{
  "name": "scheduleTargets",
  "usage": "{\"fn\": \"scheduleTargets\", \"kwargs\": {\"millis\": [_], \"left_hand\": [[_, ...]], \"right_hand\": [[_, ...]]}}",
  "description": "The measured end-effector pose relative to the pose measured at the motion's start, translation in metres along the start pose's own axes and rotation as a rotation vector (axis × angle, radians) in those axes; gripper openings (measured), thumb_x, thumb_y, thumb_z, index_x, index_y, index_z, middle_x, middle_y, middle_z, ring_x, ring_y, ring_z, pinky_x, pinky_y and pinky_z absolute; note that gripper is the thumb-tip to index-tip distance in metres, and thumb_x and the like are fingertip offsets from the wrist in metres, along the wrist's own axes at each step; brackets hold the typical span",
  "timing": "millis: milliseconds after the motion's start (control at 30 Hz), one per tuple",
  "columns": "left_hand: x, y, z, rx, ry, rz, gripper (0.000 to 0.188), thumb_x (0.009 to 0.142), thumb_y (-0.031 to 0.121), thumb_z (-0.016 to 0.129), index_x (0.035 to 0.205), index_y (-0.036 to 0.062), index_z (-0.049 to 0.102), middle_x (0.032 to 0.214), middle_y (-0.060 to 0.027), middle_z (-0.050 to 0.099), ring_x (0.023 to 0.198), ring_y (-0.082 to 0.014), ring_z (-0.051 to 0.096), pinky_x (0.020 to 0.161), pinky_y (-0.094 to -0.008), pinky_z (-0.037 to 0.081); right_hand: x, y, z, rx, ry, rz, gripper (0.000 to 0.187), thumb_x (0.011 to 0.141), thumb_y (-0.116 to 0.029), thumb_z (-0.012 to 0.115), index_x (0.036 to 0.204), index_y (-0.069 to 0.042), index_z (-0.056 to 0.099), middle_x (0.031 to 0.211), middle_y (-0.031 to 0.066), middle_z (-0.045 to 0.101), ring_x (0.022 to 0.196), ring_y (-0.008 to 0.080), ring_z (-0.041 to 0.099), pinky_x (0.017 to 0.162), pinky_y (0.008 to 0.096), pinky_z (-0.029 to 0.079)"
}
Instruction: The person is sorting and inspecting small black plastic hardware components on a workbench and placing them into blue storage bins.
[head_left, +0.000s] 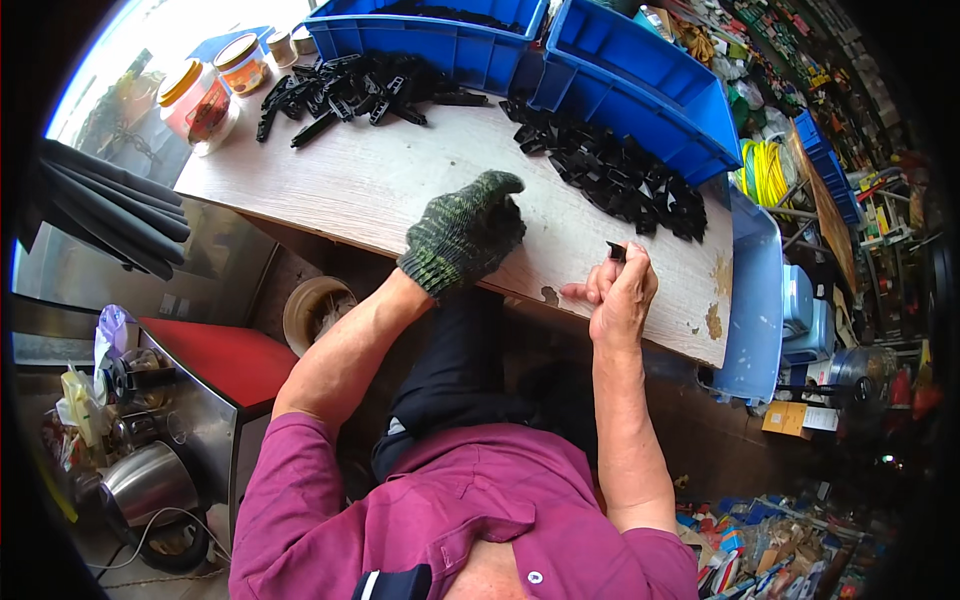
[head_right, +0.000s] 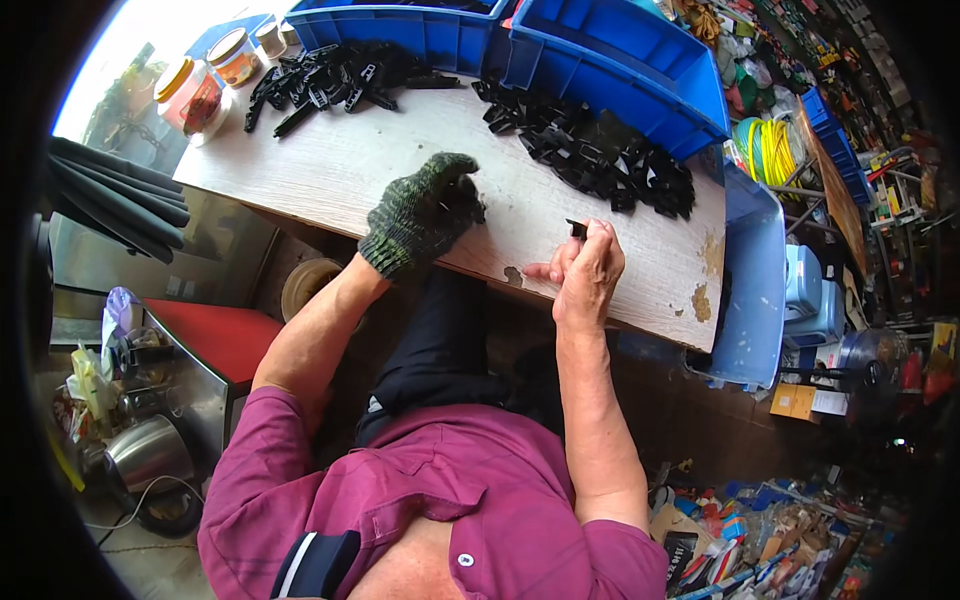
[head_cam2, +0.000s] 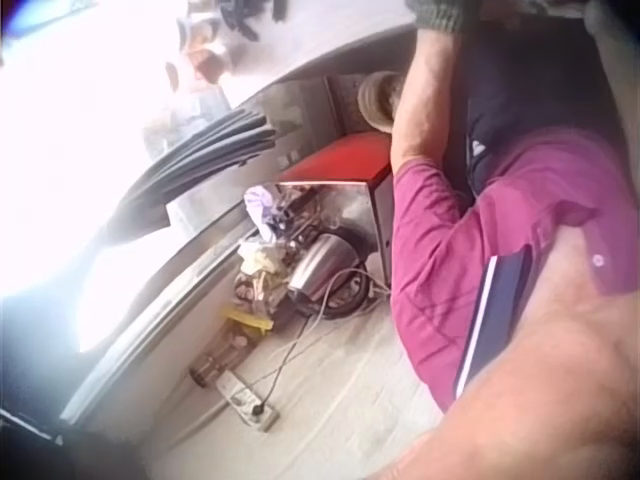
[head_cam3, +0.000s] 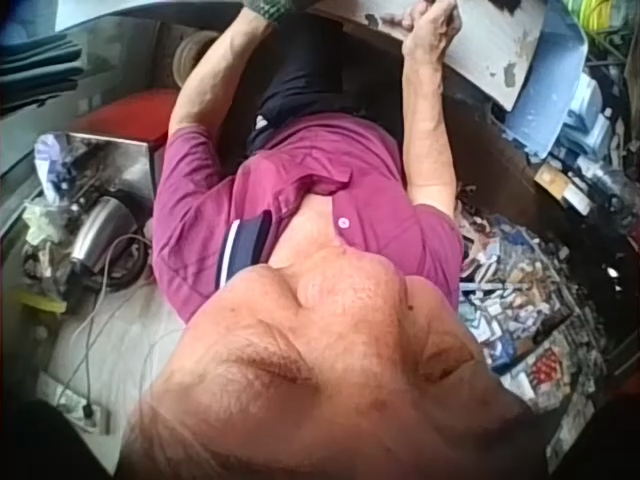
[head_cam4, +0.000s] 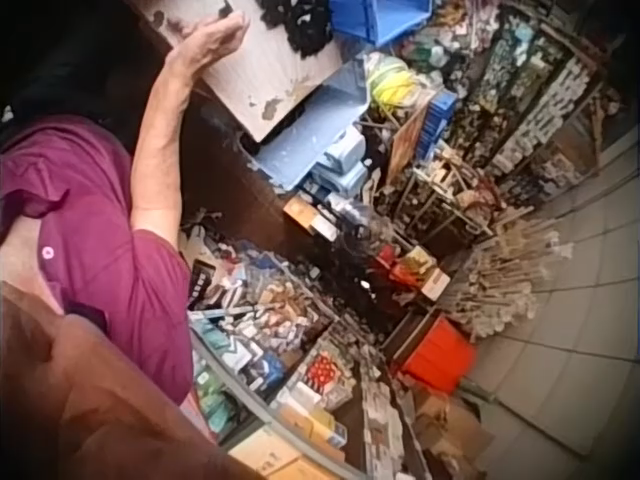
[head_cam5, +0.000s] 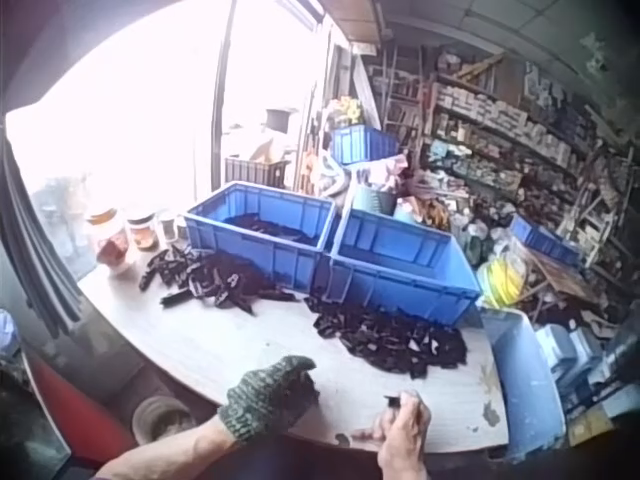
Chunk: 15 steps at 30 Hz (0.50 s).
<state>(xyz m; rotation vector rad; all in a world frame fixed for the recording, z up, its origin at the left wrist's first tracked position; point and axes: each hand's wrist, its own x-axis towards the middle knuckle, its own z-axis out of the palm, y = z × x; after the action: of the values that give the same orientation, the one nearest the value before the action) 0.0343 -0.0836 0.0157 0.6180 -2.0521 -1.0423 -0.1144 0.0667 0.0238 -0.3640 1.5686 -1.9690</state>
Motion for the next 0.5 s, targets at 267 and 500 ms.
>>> {"fn": "scheduleTargets", "kwargs": {"millis": [267, 500], "left_hand": [[-0.004, -0.003, -0.007, 0.445, -0.120, 0.289, 0.014, 0.089, 0.017, 0.064, 0.101, 0.0095, 0.067, 0.085, -0.0148, 0.066, 0.082, -0.0361, 0.066, 0.070, -0.0476, 0.053], [-0.013, 0.016, 0.032, -0.311, -0.315, 0.034, 0.022, 0.097, 0.014, 0.063, 0.115, 0.0016, 0.064, 0.090, -0.0093, 0.068, 0.078, -0.0167, 0.066, 0.071, -0.0342, 0.054]], "right_hand": [[-0.002, 0.001, 0.004, -0.009, -0.006, 0.000, 0.026, 0.100, -0.032, 0.043, 0.087, -0.010, 0.047, 0.051, -0.0030, 0.029, 0.042, 0.0098, 0.034, 0.044, 0.0366, 0.055], [0.000, 0.001, 0.006, -0.024, 0.142, 0.042, 0.025, 0.099, -0.032, 0.043, 0.096, -0.010, 0.053, 0.058, 0.0009, 0.039, 0.040, 0.0111, 0.038, 0.040, 0.0307, 0.051]]}}
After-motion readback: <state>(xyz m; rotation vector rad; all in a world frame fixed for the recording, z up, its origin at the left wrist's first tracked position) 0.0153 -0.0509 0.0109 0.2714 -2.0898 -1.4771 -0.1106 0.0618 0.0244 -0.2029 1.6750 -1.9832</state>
